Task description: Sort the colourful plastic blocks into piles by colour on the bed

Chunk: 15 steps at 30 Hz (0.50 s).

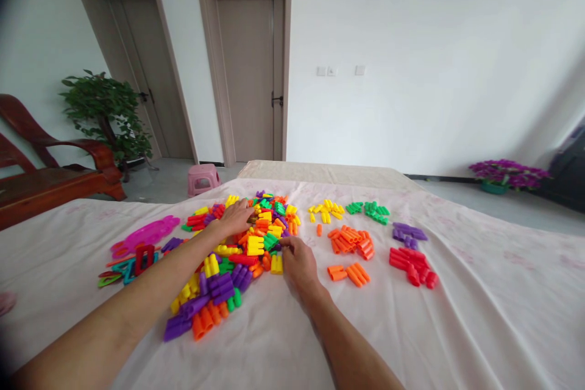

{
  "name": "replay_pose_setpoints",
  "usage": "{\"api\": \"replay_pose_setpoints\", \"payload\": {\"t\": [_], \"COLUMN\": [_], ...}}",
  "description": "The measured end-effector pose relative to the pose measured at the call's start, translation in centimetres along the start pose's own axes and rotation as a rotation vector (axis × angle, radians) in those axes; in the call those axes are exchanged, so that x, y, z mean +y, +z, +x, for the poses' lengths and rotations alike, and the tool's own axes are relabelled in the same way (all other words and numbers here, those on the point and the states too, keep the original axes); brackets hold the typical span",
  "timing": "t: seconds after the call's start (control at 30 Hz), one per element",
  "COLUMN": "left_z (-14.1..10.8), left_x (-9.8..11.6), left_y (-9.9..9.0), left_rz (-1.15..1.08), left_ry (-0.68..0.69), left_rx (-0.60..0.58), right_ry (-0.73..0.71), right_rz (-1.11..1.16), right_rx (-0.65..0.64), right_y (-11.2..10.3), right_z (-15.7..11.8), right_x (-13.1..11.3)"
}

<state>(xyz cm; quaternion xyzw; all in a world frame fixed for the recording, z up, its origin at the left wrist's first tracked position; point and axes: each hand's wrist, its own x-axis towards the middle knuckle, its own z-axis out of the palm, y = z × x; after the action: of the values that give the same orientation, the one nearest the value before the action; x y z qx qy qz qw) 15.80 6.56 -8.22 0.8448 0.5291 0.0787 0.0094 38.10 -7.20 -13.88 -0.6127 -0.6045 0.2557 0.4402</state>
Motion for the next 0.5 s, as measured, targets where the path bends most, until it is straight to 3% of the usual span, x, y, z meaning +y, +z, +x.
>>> {"api": "replay_pose_setpoints", "payload": {"t": [0.2, 0.5], "left_z": [-0.5, -2.2], "left_x": [-1.5, -5.5], "left_y": [-0.6, -5.1], "left_rz": [-0.087, -0.408], "left_ry": [-0.044, -0.09], "left_rx": [0.062, 0.055], "right_ry": [-0.003, -0.009], "right_rz": [-0.014, -0.014], "right_rx": [0.004, 0.004], "right_y": [-0.1, 0.0], "right_z": [0.0, 0.0], "right_x": [-0.1, 0.0]}}
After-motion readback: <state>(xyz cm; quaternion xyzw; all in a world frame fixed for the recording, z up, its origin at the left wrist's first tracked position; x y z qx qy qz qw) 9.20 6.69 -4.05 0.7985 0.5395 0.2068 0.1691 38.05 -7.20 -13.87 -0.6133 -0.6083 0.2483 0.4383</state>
